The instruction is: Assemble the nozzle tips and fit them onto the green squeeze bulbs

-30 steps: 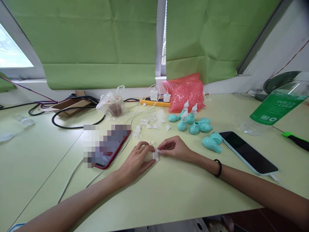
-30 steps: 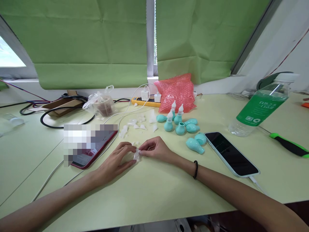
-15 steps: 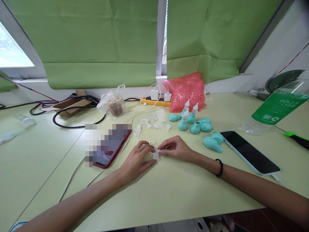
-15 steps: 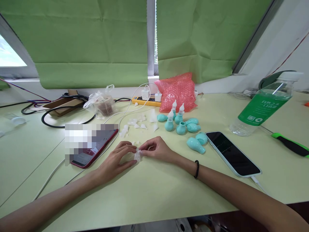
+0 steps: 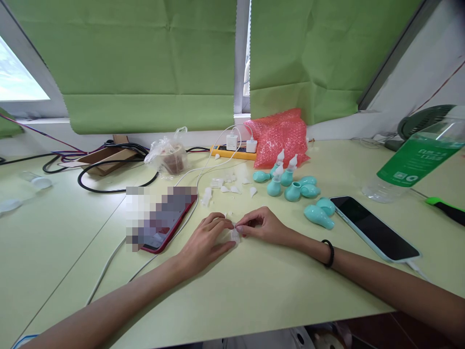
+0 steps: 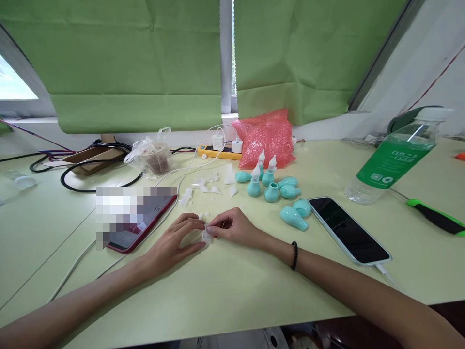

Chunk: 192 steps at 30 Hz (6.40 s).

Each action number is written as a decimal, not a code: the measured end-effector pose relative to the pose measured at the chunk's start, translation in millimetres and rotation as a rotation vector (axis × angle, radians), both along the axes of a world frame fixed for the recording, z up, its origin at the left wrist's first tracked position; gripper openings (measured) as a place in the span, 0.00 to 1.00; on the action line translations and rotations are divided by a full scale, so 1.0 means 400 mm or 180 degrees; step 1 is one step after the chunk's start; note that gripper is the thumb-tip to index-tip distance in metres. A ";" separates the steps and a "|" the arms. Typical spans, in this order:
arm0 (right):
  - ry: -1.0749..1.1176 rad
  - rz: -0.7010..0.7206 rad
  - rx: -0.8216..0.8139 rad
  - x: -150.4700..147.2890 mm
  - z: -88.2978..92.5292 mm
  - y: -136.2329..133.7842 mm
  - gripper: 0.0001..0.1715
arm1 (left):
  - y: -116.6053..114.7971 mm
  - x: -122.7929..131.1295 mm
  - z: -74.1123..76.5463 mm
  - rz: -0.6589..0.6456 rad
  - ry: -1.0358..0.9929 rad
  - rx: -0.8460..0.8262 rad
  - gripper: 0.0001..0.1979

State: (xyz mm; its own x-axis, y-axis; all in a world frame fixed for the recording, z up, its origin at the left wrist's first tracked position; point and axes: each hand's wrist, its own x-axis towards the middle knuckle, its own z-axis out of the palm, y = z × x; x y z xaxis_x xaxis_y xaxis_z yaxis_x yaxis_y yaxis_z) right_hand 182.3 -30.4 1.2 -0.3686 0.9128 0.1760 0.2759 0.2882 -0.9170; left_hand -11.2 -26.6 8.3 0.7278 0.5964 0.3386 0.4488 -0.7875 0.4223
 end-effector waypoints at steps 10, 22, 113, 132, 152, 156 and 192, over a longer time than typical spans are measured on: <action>0.0006 -0.0034 0.0138 -0.004 0.005 -0.007 0.11 | -0.003 -0.001 -0.001 0.0016 0.0045 0.0039 0.12; -0.0393 -0.0026 0.0700 0.001 0.007 -0.014 0.11 | -0.005 0.001 0.004 0.0045 -0.0024 0.0029 0.12; -0.1133 0.0160 0.2341 -0.006 -0.004 -0.023 0.08 | -0.006 0.003 0.014 -0.0012 -0.0278 0.0162 0.13; -0.1029 -0.0295 0.2723 -0.004 -0.014 -0.015 0.09 | -0.015 0.001 0.015 0.0074 -0.0301 0.0093 0.12; -0.1310 -0.0124 0.3751 -0.004 0.000 -0.030 0.11 | -0.018 0.000 0.042 0.0066 0.0009 -0.0313 0.10; -0.1370 -0.0102 0.3957 -0.003 0.008 -0.035 0.11 | -0.019 0.000 0.043 -0.0217 0.0097 -0.0412 0.10; -0.3168 -0.0409 0.2925 0.100 0.105 0.041 0.08 | -0.015 0.001 0.018 0.0605 -0.0557 -0.0603 0.07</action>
